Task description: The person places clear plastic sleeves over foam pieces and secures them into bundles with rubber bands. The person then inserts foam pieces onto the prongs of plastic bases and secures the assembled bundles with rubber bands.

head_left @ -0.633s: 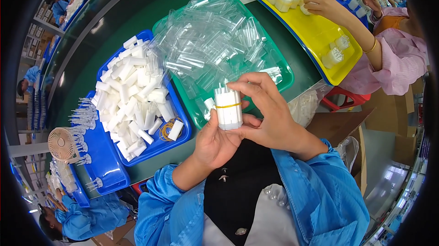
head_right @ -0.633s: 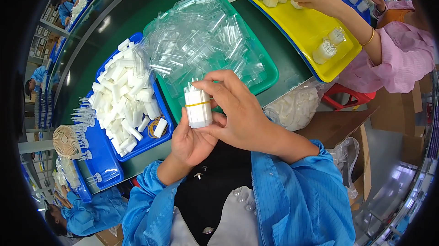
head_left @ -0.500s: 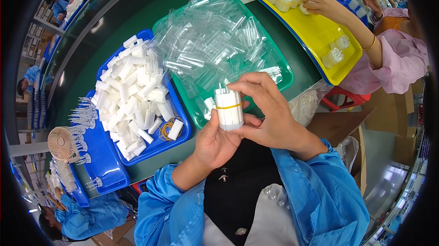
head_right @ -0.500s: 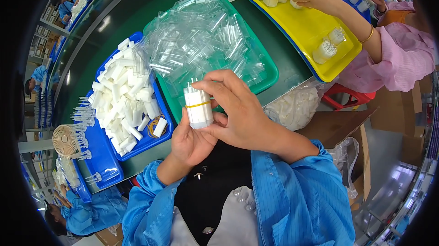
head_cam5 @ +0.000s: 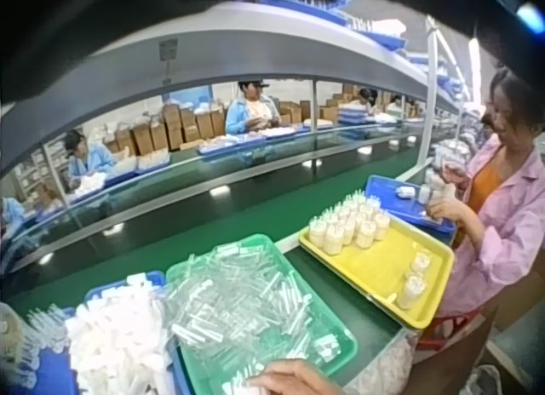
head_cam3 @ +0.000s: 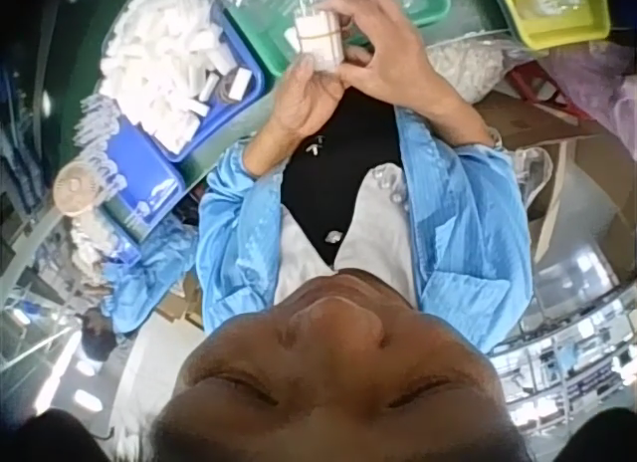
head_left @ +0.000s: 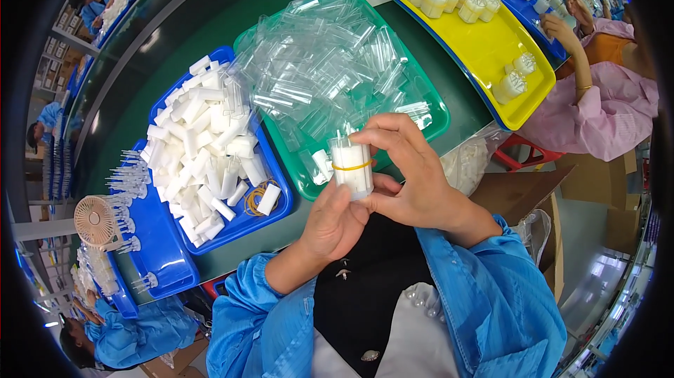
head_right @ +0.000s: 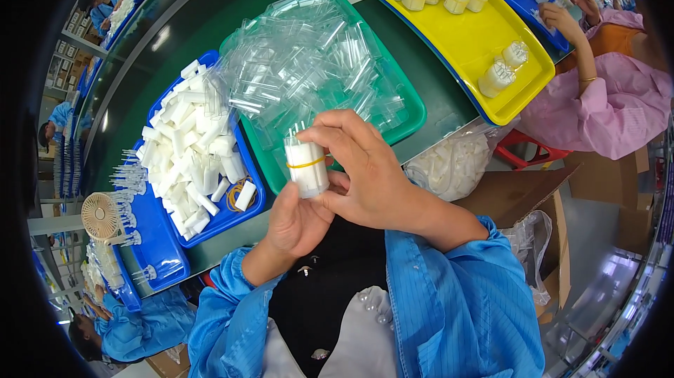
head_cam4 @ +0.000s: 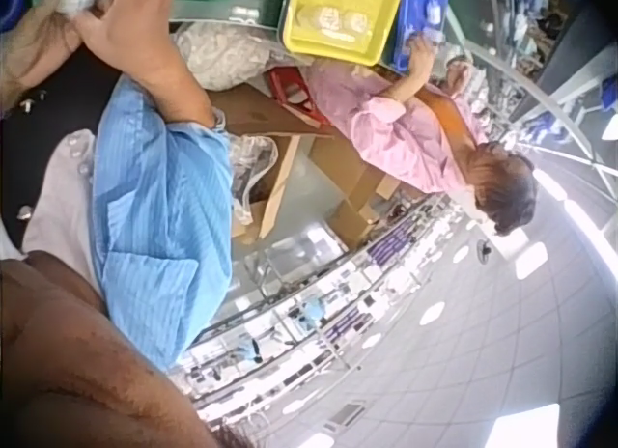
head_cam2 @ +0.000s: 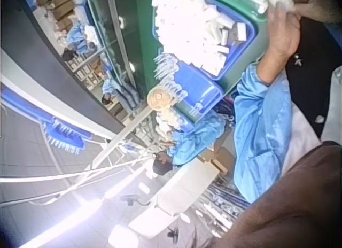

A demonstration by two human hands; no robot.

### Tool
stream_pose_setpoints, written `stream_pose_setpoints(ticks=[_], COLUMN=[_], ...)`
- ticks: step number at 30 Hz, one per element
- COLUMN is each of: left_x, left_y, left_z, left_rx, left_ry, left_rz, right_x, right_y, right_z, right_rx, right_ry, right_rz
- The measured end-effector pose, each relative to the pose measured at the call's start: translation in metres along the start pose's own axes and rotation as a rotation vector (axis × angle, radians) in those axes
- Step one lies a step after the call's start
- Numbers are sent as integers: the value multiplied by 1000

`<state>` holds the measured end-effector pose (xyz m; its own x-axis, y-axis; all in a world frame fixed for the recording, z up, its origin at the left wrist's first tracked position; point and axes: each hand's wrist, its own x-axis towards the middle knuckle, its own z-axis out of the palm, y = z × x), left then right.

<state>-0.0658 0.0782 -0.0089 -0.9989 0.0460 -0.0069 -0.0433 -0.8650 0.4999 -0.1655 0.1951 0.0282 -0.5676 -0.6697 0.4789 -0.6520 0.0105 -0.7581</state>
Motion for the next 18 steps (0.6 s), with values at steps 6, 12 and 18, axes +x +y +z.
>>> stream_pose_setpoints(ticks=[6,12,18], left_x=[0,-6,-13], left_y=[3,3,17], left_z=[0,11,-10], left_rx=[137,302,543], left_ry=[44,99,-306], left_rz=[-51,-6,-254], right_x=[-2,-8,-2], right_y=[-1,-2,-16], right_z=[1,-5,-45], right_rx=[-100,-62,282], right_ry=[23,6,-171], right_rz=[-41,-130,89])
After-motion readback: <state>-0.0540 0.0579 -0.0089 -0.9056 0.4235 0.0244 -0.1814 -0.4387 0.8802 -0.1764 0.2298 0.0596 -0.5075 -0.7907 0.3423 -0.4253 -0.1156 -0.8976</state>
